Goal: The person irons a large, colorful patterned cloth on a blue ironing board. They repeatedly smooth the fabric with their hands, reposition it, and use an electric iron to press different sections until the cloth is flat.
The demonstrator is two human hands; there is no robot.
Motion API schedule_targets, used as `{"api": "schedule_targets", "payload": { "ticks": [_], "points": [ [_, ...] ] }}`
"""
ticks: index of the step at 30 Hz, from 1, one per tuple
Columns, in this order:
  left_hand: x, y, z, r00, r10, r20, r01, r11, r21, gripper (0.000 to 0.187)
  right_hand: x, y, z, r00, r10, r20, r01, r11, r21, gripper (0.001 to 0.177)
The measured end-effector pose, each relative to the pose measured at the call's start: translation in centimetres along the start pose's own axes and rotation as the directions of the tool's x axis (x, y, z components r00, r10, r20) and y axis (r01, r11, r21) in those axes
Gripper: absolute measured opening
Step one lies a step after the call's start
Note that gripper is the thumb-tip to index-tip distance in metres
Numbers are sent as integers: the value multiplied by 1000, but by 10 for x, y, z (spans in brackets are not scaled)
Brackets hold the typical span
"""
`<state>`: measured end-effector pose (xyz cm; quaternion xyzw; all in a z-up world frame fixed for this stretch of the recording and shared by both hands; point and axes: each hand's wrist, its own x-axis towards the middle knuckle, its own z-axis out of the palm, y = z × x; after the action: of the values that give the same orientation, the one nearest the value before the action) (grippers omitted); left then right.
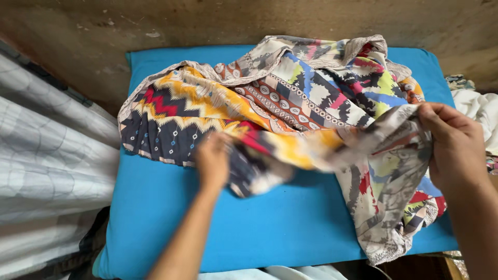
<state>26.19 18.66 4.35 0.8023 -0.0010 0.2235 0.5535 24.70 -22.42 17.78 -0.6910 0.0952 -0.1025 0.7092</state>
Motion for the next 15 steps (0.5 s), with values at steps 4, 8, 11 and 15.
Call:
{"api": "schedule_targets", "payload": {
  "ticks": [4,8,11,15],
  "points": [
    [49,25,-27,904,-93,-418,296,841,452,27,11,4,6,998,30,62,-27,998,-48,20],
    [34,83,25,1000,-12,1,12,988,155,31,12,17,20,988,112,107,-96,984,-151,28],
    [1,131,63,869,240,433,-65,922,-381,37,4,20,44,968,192,161,-158,966,-205,28],
    [-18,163,79,878,202,434,-107,967,-233,38,-14,-7,64,885,219,412,-66,933,-355,22]
  ]
}}
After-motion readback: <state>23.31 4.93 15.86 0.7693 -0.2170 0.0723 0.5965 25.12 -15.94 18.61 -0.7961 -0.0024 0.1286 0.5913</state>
